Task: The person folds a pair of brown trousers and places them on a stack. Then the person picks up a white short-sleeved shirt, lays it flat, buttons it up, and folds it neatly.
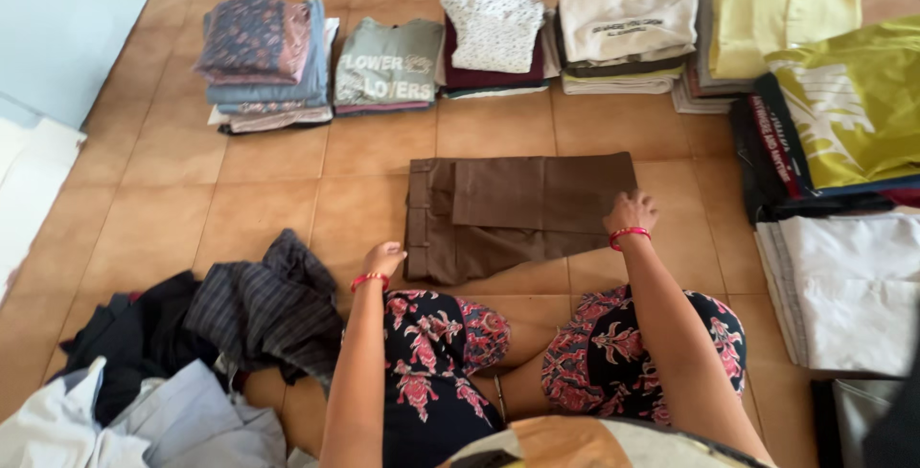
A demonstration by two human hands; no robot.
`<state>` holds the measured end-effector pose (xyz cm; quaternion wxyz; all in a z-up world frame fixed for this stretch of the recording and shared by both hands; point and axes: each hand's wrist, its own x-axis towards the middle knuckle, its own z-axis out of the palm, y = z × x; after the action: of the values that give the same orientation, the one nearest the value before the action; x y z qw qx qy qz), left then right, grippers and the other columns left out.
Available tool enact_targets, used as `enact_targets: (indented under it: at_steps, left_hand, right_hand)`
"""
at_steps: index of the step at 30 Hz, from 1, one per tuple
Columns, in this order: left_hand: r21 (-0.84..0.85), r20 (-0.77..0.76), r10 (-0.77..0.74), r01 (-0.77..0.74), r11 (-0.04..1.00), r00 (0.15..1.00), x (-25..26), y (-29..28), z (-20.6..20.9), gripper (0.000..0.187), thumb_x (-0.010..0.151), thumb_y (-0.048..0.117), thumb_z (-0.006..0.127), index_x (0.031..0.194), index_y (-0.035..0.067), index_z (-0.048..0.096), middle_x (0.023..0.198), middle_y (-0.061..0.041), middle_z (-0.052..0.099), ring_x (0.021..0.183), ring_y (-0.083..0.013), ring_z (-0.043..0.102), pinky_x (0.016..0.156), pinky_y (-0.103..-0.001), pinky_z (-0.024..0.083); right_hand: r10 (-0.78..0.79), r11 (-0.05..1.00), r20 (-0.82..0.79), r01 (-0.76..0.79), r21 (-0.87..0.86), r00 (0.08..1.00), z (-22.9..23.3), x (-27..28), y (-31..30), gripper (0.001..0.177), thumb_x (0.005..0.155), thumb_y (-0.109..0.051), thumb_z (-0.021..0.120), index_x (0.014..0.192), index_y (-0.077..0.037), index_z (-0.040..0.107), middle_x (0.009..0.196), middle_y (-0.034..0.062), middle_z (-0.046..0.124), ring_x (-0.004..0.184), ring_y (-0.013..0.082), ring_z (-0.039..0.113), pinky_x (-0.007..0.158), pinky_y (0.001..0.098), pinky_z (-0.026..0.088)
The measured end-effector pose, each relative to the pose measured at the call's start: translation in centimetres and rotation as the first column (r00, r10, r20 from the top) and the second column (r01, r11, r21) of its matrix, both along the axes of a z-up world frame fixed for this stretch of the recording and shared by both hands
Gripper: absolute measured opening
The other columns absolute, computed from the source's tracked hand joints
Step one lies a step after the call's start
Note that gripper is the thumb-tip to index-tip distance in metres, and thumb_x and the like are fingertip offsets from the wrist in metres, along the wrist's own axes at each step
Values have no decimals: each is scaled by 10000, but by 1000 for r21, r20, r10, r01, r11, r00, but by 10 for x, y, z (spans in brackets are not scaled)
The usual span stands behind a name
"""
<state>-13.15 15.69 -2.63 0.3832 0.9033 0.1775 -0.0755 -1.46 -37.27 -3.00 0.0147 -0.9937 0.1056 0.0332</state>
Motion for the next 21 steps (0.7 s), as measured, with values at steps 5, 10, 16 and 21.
enact_targets:
  at_steps: [5,10,16,21]
  left_hand:
    - [59,-222,145,-136,989,964,18,-14,-6,393,851,362,801,987,-7,790,971,-187,789,823,-245,739,775,-372,576]
    - [-70,-247,171,-194,979,954,33,-23,-14,277,840,254,800,981,18,768,844,-138,783,614,-182,708,610,-338,560]
    - [-330,222,171,-91,940,960,39,-20,-22,274,947,171,683,1180,30,650,962,-94,766,689,-203,767,598,-333,566]
    - [-218,406,42,52,975,913,44,-27,-29,362,1017,189,619,1338,52,522,1147,-128,721,910,-213,784,754,-320,575]
  right_hand:
    - [195,962,63,-203,184,979,-1,-17,45,364,786,-317,772,1139,-238,729,1336,66,588,1288,328,515,996,498,482]
    - [276,905,129,-303,298,952,-17,-30,72,304,775,-315,793,1061,-221,748,1232,59,640,1198,322,579,952,500,511]
    - [295,863,271,-377,336,916,-23,-25,84,244,781,-274,791,1003,-180,752,1146,83,670,1111,342,622,899,485,534]
    - [369,784,413,-517,343,833,-3,-35,98,196,826,-264,768,978,-145,736,1083,99,667,1062,343,631,897,471,545]
